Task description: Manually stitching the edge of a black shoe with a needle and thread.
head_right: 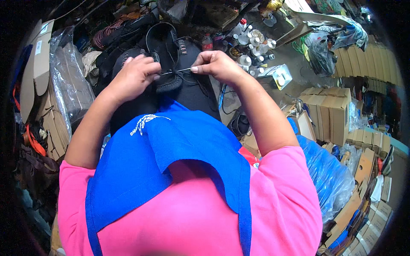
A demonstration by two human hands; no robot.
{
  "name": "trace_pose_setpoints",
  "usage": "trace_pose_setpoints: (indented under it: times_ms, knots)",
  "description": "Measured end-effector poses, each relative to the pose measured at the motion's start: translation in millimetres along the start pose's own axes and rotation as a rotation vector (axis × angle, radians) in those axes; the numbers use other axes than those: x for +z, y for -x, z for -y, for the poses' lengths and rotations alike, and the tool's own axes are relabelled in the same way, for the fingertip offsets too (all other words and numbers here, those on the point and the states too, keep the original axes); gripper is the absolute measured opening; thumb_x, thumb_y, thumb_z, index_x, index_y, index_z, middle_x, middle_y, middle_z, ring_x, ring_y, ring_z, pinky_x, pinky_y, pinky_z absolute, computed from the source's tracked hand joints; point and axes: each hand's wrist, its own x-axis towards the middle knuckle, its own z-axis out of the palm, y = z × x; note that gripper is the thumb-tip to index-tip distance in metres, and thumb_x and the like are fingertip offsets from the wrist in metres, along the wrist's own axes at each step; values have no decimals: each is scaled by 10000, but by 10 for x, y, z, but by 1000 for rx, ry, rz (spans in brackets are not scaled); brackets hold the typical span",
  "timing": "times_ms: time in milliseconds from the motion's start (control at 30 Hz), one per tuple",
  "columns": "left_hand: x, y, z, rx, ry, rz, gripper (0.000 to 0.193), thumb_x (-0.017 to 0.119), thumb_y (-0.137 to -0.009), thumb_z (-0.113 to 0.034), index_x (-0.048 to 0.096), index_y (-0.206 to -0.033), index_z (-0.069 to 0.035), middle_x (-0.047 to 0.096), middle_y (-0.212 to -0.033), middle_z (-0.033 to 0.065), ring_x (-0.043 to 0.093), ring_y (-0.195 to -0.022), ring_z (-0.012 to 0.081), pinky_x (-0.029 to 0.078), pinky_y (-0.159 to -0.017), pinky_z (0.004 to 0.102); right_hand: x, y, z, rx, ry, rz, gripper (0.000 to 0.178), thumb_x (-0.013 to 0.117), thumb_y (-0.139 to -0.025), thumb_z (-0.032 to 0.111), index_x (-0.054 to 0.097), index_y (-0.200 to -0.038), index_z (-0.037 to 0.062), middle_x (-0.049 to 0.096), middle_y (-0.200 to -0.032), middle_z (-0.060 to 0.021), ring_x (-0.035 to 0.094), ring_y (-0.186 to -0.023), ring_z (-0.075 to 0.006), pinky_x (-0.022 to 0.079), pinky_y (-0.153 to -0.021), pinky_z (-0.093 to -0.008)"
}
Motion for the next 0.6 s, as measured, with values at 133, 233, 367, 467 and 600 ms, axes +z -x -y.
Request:
trace_pose_setpoints:
  times_ms: [133, 233, 367, 467, 600]
  knots:
    - [62, 0, -78, -107, 94, -14, 103, 590, -848, -121, 570, -943, -85, 603, -888, 106, 564, -921, 318, 423, -790, 432, 52, 63, -96, -151, 159, -56, 192, 753, -806, 165, 649, -917, 48, 546, -913, 24, 520, -813, -60, 441, -743, -216]
    - [135, -73, -110, -180, 362, -5, 136, 553, -860, -80, 549, -984, -26, 627, -888, 225, 611, -876, 401, 485, -742, 442, 127, 197, -147, -100, 277, -178, 183, 765, -795, 141, 646, -902, 55, 507, -958, 11, 512, -832, -67, 442, -745, -224]
    - [135, -154, -157, -170, 325, 46, 113, 533, -855, -73, 549, -956, -24, 625, -859, 221, 606, -879, 397, 481, -753, 450, 60, 303, -216, -96, 128, -73, 104, 679, -865, 119, 611, -874, 41, 533, -856, 22, 516, -800, -62, 437, -731, -227]
    - [123, -150, -170, -152, 247, 100, 94, 514, -848, -72, 547, -925, -29, 621, -817, 214, 604, -859, 396, 478, -740, 463, 5, 343, 111, -154, 382, -123, 144, 616, -901, 159, 572, -901, 21, 590, -820, -19, 526, -798, -92, 443, -724, -270]
    - [156, -162, -181, -52, 172, -4, 86, 503, -846, -75, 544, -909, -35, 608, -776, 207, 600, -806, 395, 473, -704, 473, -119, 24, 157, -293, 882, -272, 144, 605, -885, 177, 579, -953, 53, 617, -858, -110, 593, -836, -259, 463, -766, -363]
